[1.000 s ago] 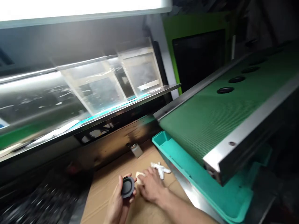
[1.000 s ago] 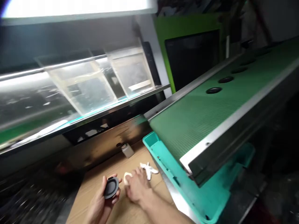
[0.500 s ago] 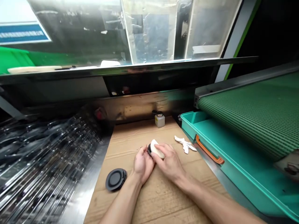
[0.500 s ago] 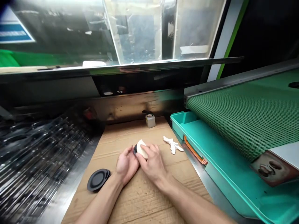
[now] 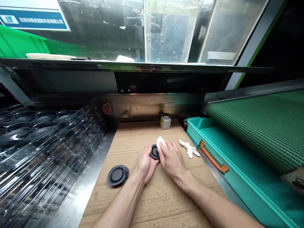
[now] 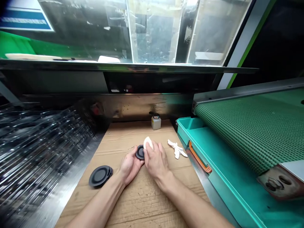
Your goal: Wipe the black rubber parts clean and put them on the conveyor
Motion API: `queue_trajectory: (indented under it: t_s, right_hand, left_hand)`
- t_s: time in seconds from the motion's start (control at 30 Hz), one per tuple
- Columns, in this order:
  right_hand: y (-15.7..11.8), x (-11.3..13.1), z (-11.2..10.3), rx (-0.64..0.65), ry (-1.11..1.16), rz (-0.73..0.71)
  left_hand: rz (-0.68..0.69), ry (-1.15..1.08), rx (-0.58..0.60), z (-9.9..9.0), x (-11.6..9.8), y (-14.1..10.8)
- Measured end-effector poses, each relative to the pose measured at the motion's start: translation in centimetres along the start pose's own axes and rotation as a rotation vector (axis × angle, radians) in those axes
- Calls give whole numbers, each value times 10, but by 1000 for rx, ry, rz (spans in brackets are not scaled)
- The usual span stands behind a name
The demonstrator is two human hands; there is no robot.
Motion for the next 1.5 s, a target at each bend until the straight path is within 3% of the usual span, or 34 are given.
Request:
queue_trajectory:
  t_s: [0.17, 0.3, 0.4, 0.5, 0.63, 0.7, 0.83, 1.0, 1.13, 1.23, 1.37, 1.43, 1.5]
  right_hand:
    - [1, 0, 4, 29, 18, -119]
    - [17, -53, -3, -106, 95, 126]
    - [19, -83, -9, -184, 360, 298]
    - [16, -83, -3, -62, 739, 398]
    - [17, -64, -2, 89, 1069, 378]
    - [16, -59, -1, 120, 1055, 353]
    - [9, -52, 5, 161, 818, 288]
    - [3, -51, 9, 200, 733, 353]
    - [5, -55, 11, 190, 747, 424]
    - [8, -52, 16, 175, 891, 458]
    - [10, -45, 21, 340, 1108, 386]
    - [9, -50, 17, 457, 1037, 334]
    - [9, -62, 9, 466, 858, 316]
  left_hand:
    - [-13, -2, -19, -2, 2, 2]
    - [30, 1, -22, -4, -2, 4]
    - [-14, -14, -16, -4, -1, 5]
    - [0, -33, -35, -5, -1, 6]
    - [63, -39, -50, -4, -2, 6]
    - [66, -19, -39, -3, -1, 4]
    - [60, 11, -20, 0, 0, 2]
    - [99, 3, -24, 1, -1, 2]
    - [94, 104, -15, 6, 2, 0]
    - [118, 165, 13, 11, 3, -3]
    - [104, 194, 48, 12, 4, -5]
    - [82, 201, 58, 12, 4, -6]
    - [66, 203, 73, 13, 5, -7]
Point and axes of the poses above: each hand's wrist, its own y-axis towards the middle knuckle, its own z-axis out of the palm, x = y × z, the point moved 6 cm from there along y, towards the middle knuckle
